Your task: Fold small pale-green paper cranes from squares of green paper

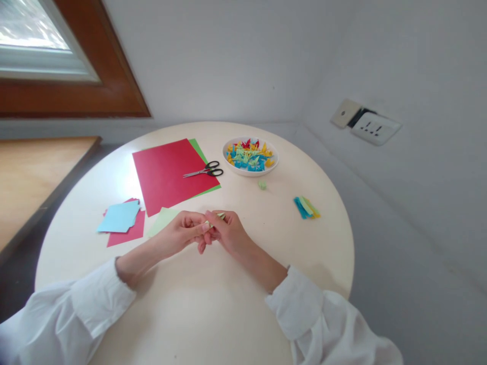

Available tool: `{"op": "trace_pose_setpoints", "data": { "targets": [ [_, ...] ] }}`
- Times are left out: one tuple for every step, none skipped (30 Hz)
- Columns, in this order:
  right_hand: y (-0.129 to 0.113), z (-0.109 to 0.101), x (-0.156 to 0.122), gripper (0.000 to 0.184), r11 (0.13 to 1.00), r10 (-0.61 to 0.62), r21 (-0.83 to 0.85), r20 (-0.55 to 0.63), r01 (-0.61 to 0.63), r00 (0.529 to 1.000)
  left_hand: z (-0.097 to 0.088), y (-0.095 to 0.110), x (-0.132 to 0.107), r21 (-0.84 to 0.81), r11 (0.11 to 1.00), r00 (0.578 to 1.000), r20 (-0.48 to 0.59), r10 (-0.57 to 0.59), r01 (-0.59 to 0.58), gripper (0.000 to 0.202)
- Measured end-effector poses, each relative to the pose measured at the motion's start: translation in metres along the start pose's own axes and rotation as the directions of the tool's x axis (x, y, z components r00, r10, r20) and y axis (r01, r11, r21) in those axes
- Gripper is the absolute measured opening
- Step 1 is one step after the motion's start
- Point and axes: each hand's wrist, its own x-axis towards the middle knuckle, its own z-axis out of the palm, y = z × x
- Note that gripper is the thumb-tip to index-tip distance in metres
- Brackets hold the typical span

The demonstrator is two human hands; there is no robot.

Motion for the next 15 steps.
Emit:
{"op": "trace_pose_setpoints", "data": {
  "targets": [
    [0.0, 0.001, 0.0, 0.044, 1.0, 0.014, 0.023, -0.002, -0.014, 1.0, -0.001, -0.001, 0.0, -0.003, 1.0, 1.0, 0.007, 0.004, -0.004, 0.036],
    [0.0, 0.002, 0.0, 0.044, 0.999, 0.022, 0.043, -0.005, -0.022, 1.0, -0.002, -0.003, 0.0, -0.008, 1.0, 1.0, 0.016, 0.01, -0.01, 0.036],
    [0.001, 0.003, 0.0, 0.043, 0.998, 0.026, 0.057, -0.004, -0.026, 1.0, -0.002, -0.004, 0.001, -0.013, 1.0, 1.0, 0.023, 0.017, -0.016, 0.035],
    [0.001, 0.003, 0.001, 0.043, 0.997, 0.028, 0.065, -0.002, -0.028, 1.0, -0.003, -0.006, 0.001, -0.015, 1.0, 0.999, 0.026, 0.022, -0.022, 0.034],
    [0.001, 0.003, 0.001, 0.043, 0.997, 0.029, 0.065, -0.004, -0.029, 1.0, -0.004, -0.006, 0.001, -0.016, 1.0, 0.999, 0.028, 0.026, -0.025, 0.033],
    [0.001, 0.003, 0.001, 0.042, 0.998, 0.027, 0.05, -0.01, -0.026, 1.0, -0.004, -0.007, 0.001, -0.015, 1.0, 0.999, 0.026, 0.027, -0.027, 0.033],
    [0.001, 0.003, 0.0, 0.042, 1.0, 0.019, 0.014, -0.021, -0.018, 1.0, -0.004, -0.007, 0.002, -0.013, 1.0, 0.999, 0.022, 0.025, -0.024, 0.032],
    [0.001, 0.002, 0.0, 0.043, 0.999, -0.002, -0.052, -0.035, 0.0, 0.999, -0.004, -0.006, 0.002, -0.01, 1.0, 1.0, 0.017, 0.015, -0.015, 0.032],
    [0.0, 0.001, 0.0, 0.043, 0.989, -0.037, -0.145, -0.049, 0.029, 0.998, -0.004, -0.005, 0.002, -0.007, 1.0, 1.0, 0.011, -0.001, 0.001, 0.032],
    [-0.001, -0.001, -0.001, 0.044, 0.964, -0.082, -0.26, -0.061, 0.063, 0.995, -0.004, -0.003, 0.002, -0.003, 1.0, 1.0, 0.003, -0.022, 0.022, 0.033],
    [-0.003, -0.003, -0.001, 0.045, 0.919, -0.136, -0.382, -0.068, 0.1, 0.988, -0.004, -0.002, 0.001, 0.002, 0.999, 0.999, -0.006, -0.047, 0.047, 0.033],
    [-0.004, -0.005, -0.002, 0.047, 0.859, -0.189, -0.494, -0.069, 0.131, 0.98, -0.003, 0.0, 0.001, 0.006, 0.997, 0.997, -0.017, -0.071, 0.071, 0.033],
    [-0.006, -0.007, -0.003, 0.047, 0.8, -0.232, -0.581, -0.066, 0.152, 0.97, -0.003, 0.001, 0.001, 0.009, 0.996, 0.995, -0.025, -0.093, 0.093, 0.033],
    [-0.008, -0.008, -0.003, 0.047, 0.754, -0.261, -0.636, -0.059, 0.165, 0.964, -0.004, 0.002, 0.001, 0.014, 0.994, 0.994, -0.029, -0.107, 0.107, 0.033],
    [-0.009, -0.009, -0.004, 0.047, 0.73, -0.271, -0.661, -0.047, 0.173, 0.961, -0.004, 0.003, 0.001, 0.023, 0.994, 0.994, -0.025, -0.106, 0.107, 0.033]
  ]
}}
